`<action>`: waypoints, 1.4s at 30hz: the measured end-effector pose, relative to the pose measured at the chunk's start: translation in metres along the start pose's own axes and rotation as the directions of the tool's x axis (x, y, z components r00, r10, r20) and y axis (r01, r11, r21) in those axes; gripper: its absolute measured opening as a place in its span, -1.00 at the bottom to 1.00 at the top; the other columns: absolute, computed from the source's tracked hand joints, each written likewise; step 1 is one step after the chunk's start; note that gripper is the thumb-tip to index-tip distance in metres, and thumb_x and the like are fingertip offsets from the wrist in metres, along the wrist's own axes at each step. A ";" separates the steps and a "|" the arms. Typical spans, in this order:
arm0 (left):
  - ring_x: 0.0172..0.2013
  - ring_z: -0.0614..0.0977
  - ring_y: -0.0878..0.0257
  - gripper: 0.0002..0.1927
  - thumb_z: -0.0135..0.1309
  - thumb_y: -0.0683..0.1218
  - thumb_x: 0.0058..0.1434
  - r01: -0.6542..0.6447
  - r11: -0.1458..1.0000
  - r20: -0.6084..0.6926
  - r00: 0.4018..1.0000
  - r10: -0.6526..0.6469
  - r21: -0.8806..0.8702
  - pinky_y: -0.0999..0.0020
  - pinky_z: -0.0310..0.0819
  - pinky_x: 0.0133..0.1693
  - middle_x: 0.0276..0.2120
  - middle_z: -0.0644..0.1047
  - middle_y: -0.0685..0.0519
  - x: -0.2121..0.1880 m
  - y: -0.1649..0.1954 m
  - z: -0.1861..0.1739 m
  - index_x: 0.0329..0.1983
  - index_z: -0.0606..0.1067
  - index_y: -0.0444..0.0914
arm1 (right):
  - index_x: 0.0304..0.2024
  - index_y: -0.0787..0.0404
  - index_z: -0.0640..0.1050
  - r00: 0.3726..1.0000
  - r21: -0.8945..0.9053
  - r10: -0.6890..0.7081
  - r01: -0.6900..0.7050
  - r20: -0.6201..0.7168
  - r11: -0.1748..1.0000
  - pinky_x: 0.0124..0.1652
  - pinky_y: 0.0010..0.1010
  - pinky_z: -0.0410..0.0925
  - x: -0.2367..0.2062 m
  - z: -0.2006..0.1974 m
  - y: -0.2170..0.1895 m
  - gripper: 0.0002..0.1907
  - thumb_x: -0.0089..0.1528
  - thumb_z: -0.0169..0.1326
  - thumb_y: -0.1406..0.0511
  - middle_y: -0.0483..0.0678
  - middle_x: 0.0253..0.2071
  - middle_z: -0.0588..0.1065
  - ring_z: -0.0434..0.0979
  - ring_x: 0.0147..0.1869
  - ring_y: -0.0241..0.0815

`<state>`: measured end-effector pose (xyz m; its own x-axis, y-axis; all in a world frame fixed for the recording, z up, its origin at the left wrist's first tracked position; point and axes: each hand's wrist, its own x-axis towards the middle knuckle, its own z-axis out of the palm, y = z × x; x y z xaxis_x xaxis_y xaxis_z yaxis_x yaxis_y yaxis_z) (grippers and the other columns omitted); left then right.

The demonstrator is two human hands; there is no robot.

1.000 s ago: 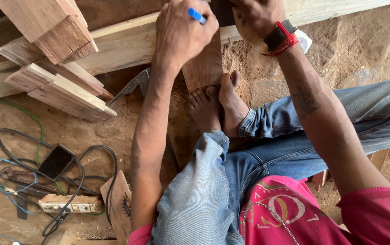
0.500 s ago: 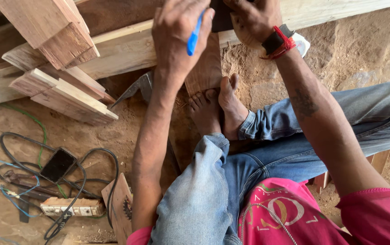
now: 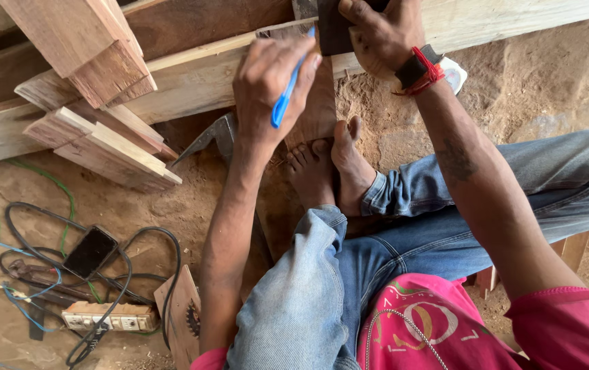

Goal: The person sits on the floor and uses a tape measure and a blue pen to mark measurements on a small wooden plank. They repeatedly measure and mark the wood, adjusting the tape measure and repositioning the plank as needed.

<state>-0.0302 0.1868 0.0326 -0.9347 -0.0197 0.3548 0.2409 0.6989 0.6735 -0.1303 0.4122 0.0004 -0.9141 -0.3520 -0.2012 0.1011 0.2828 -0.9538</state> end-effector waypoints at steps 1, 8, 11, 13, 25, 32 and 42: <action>-0.20 0.67 0.17 -0.78 0.24 -0.08 0.39 0.001 1.000 -0.010 1.000 -0.001 -0.011 0.28 0.62 -0.22 -0.19 0.68 -0.05 0.001 -0.002 0.001 0.01 0.62 -0.28 | -0.07 0.22 0.54 0.996 0.112 0.082 -0.083 0.019 0.990 -0.40 -0.53 0.33 -0.001 0.002 -0.003 -0.84 0.46 0.23 0.28 -0.14 -0.23 0.52 0.48 -0.27 -0.37; -0.21 0.66 0.18 -0.75 0.22 -0.07 0.41 -0.039 0.998 -0.049 0.998 0.041 0.043 0.27 0.58 -0.23 -0.19 0.67 -0.05 0.003 -0.009 0.028 0.05 0.56 -0.30 | -0.07 0.20 0.50 0.997 0.101 0.082 -0.083 0.012 0.991 -0.39 -0.56 0.40 -0.001 0.006 -0.008 -0.80 0.44 0.26 0.26 -0.13 -0.21 0.55 0.51 -0.28 -0.39; -0.20 0.65 0.14 -0.76 0.18 -0.06 0.43 -0.087 0.995 -0.096 0.991 0.092 0.055 0.21 0.57 -0.17 -0.20 0.65 -0.06 -0.012 0.000 0.031 0.02 0.56 -0.32 | -0.05 0.19 0.46 0.993 -0.049 0.114 -0.114 -0.013 0.992 -0.34 -0.51 0.44 0.002 0.001 0.000 -0.71 0.41 0.29 0.21 -0.14 -0.19 0.53 0.51 -0.23 -0.38; -0.21 0.64 0.11 -0.76 0.15 -0.06 0.44 -0.101 0.992 -0.052 0.993 0.105 0.071 0.19 0.56 -0.16 -0.21 0.65 -0.07 -0.023 0.008 0.028 -0.01 0.57 -0.34 | 0.03 0.23 0.40 1.000 -0.029 -0.001 0.000 -0.019 1.000 -0.18 -0.44 0.47 0.002 -0.001 0.008 -0.62 0.44 0.32 0.20 -0.11 -0.11 0.49 0.50 -0.12 -0.33; -0.47 0.61 0.25 -0.73 0.06 0.01 0.46 0.036 0.968 0.357 0.932 0.057 -0.249 0.23 0.49 -0.32 -0.47 0.63 0.01 0.010 0.056 -0.042 -0.19 0.65 -0.23 | 0.21 0.20 0.38 0.935 -0.383 -0.354 0.322 -0.014 0.866 0.12 -0.21 0.47 0.001 0.000 0.017 -0.48 0.36 0.37 0.21 0.07 0.10 0.40 0.49 0.17 -0.07; -0.43 0.63 0.29 -0.86 0.07 -0.07 0.29 -0.014 0.378 0.275 0.662 0.698 -0.926 0.28 0.52 -0.18 -0.46 0.62 0.12 -0.010 0.191 -0.124 -0.32 0.61 -0.15 | 0.28 0.29 0.34 0.984 -0.219 -0.161 0.140 -0.082 0.966 0.25 -0.16 0.43 -0.002 0.005 0.008 -0.38 0.37 0.37 0.18 0.10 0.16 0.37 0.43 0.25 -0.02; -0.11 0.54 0.15 -0.72 -0.02 0.02 0.33 -0.009 0.335 0.284 0.510 0.812 -0.942 0.21 0.40 0.08 -0.22 0.45 0.02 -0.018 0.178 -0.171 -0.13 0.38 -0.30 | 0.23 0.31 0.30 0.992 0.003 -0.047 0.048 -0.119 0.999 0.11 -0.21 0.58 -0.006 0.008 -0.020 -0.39 0.33 0.38 0.27 0.08 0.09 0.45 0.56 0.16 -0.08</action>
<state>0.0737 0.1892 0.2567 -0.3551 0.7604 0.5437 0.3356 -0.4391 0.8334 -0.1236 0.4021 0.0188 -0.9581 -0.2561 -0.1281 0.0584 0.2632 -0.9630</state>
